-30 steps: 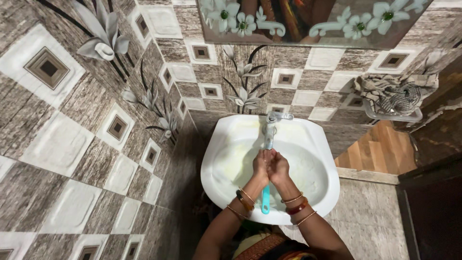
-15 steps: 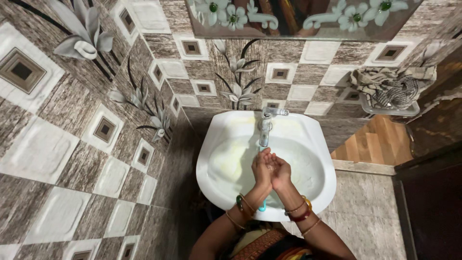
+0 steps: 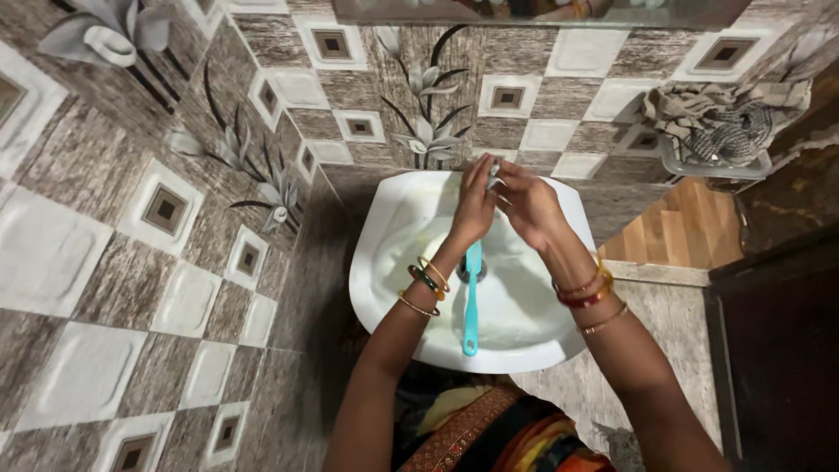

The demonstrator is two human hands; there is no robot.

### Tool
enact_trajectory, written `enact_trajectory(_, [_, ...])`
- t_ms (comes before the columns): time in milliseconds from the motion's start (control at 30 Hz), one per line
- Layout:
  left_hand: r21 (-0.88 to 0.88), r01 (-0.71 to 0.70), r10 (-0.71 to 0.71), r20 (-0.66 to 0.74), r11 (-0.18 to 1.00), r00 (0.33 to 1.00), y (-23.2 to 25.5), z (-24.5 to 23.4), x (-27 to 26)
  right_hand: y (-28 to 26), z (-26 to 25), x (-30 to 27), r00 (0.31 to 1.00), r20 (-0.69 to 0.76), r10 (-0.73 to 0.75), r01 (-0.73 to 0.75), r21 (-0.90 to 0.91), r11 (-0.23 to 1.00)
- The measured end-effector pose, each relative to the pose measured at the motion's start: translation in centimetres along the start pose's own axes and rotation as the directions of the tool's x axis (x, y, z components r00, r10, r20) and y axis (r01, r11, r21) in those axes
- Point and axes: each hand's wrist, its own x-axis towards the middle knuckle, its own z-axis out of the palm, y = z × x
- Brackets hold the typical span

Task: The person scrubs a white bathroom sink using a blue scrub brush. They apply a cleaning agent and scrub the basin, faucet, and drain area repeatedly. The person rinses the brush and continues scrubbing different sections of the sink.

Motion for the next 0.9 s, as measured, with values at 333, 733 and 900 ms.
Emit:
enact_trajectory(333, [0.122, 0.064, -0.090, 0.213, 0.990, 0.973, 3.3, -3.3, 2.4, 12.4, -8.1, -8.4, 0.907, 0.396, 0.147, 0.386, -0.918, 0.087])
enact_trajectory(733, [-0.216, 0.083, -0.001, 0.354, 0.973, 0.935, -3.4, -2.4, 2.4, 10.2, -1.9, -11.9, 0.985, 0.144, 0.096, 0.149, -0.988, -0.048])
enact_trajectory(900, [-0.247, 0.155, -0.031, 0.443, 0.956, 0.896, -2.5, -3.8, 2.7, 11.3, -4.8, -10.7, 0.949, 0.265, -0.171, 0.300, -0.924, 0.236])
